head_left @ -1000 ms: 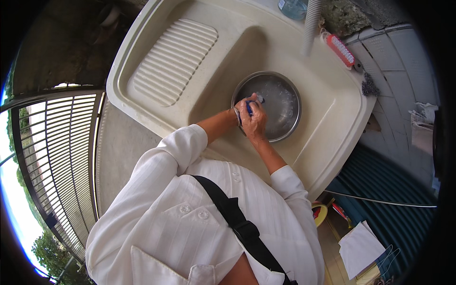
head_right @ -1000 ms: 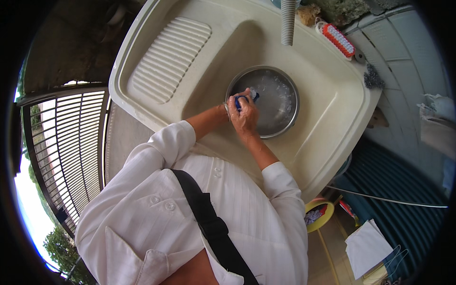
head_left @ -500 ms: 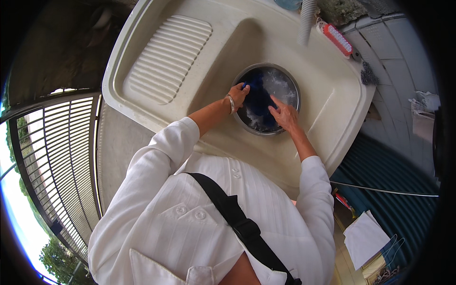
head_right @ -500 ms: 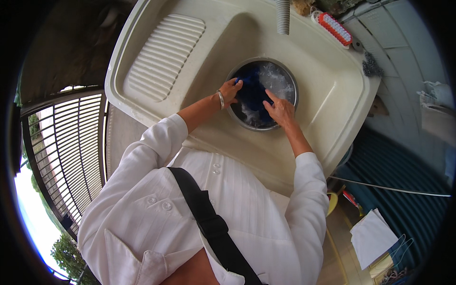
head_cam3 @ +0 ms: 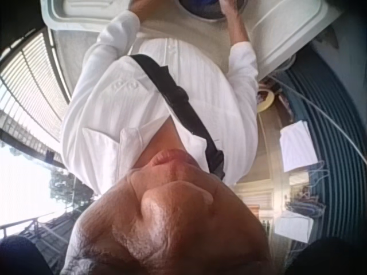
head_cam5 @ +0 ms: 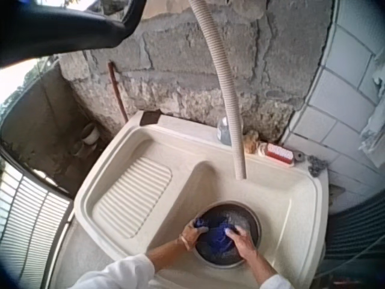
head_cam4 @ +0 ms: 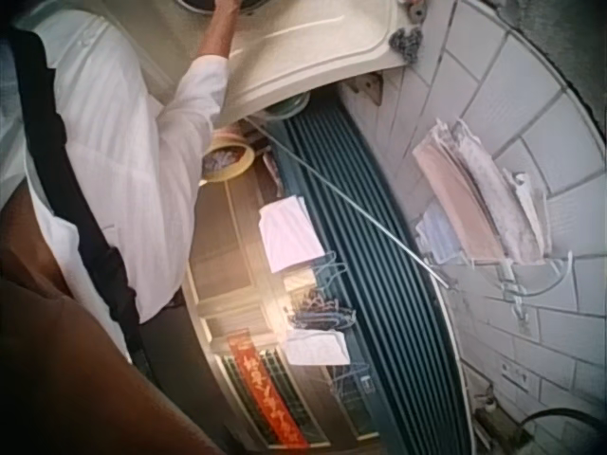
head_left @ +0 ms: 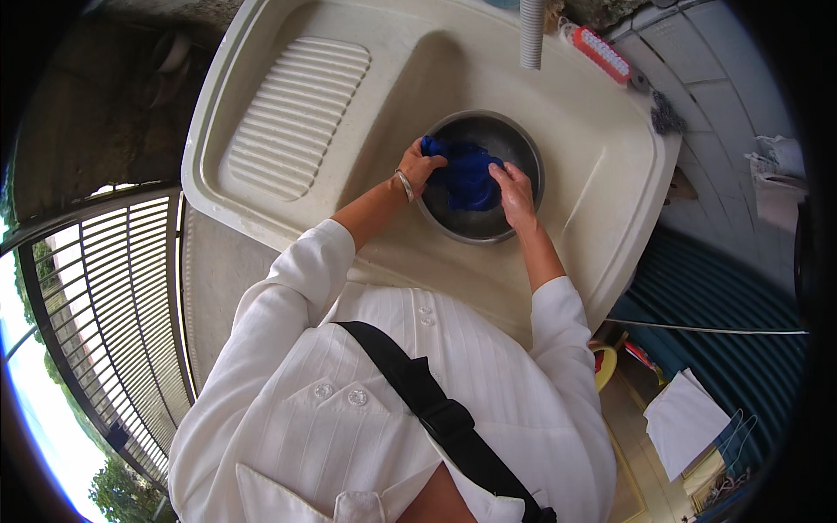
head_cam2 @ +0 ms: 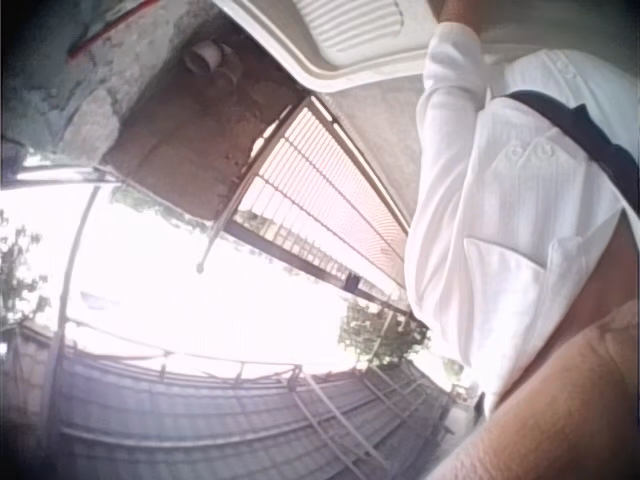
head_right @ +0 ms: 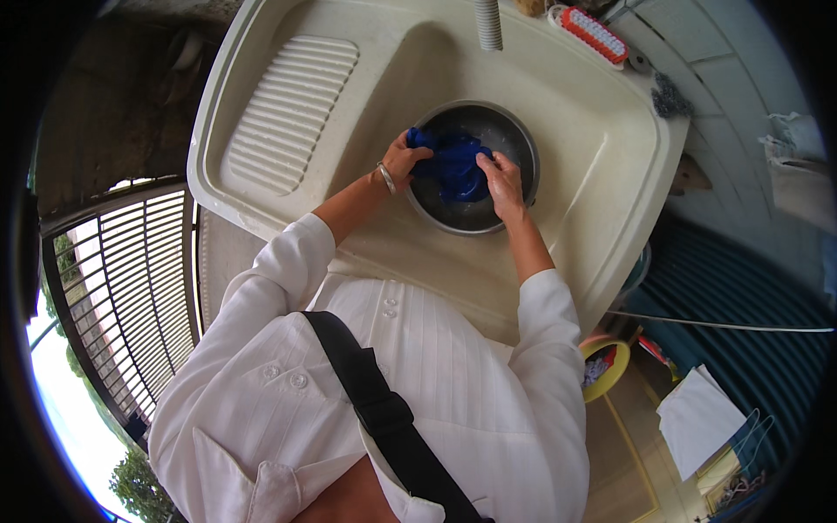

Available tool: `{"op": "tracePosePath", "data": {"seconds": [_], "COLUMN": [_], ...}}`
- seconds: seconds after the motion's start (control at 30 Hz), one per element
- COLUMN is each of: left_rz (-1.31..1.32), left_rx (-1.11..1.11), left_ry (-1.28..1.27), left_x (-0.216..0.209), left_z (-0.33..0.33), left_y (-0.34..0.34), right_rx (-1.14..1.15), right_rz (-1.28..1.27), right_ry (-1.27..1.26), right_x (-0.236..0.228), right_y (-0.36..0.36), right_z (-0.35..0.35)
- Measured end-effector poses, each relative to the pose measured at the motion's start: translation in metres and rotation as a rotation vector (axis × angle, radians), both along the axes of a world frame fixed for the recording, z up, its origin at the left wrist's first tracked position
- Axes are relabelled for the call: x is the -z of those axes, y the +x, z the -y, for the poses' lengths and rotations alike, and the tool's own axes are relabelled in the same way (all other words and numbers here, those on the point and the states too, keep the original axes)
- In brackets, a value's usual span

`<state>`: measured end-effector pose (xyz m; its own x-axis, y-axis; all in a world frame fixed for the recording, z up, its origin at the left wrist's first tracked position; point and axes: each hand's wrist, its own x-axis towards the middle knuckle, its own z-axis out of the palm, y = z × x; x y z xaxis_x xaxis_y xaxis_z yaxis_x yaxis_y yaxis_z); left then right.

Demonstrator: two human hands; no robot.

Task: The person washes a blue cloth in a metal bowl at an outdoor utility sink, rinses it under running water, and wrings it out. They then carry the bowl and cloth into the house and place the bowl on a kitchen counter.

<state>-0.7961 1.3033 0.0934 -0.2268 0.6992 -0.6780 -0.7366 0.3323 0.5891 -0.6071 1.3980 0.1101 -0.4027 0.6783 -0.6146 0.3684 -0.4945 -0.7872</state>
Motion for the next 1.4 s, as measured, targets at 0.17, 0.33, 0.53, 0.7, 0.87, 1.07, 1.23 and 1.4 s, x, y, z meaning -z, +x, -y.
{"op": "tracePosePath", "data": {"seconds": [0.17,0.33,0.53,0.7,0.87,1.07,1.23,1.4], "left_rz": [-0.159,-0.019,0.328,-0.071,-1.011,-0.923,-0.384,-0.960], "left_rx": [0.129,0.195,0.377,0.497,1.075,0.939,0.649,0.800], "left_ry": [0.107,0.129,0.347,0.381,-0.015,0.177,0.361,0.062], "left_x": [-0.015,-0.042,-0.132,-0.146,-0.097,-0.124,-0.181,-0.137], "left_z": [-0.002,-0.010,-0.035,-0.047,-0.040,-0.048,-0.062,-0.068], "left_y": [-0.011,-0.003,0.004,-0.016,-0.036,-0.047,-0.057,-0.039], "right_rx": [0.133,-0.280,-0.205,0.402,0.188,-0.065,0.079,-0.191], "right_rz": [0.487,0.687,-0.159,-0.533,0.414,0.449,0.352,0.683], "right_ry": [0.363,0.942,0.008,-0.219,0.383,0.839,0.914,0.846], "right_x": [0.036,-0.015,0.009,-0.055,-0.034,-0.153,-0.232,-0.159], "right_y": [0.054,0.014,-0.007,-0.025,0.031,0.005,-0.010,0.000], "right_z": [-0.014,0.002,0.003,0.007,-0.032,-0.029,-0.032,-0.056]}}
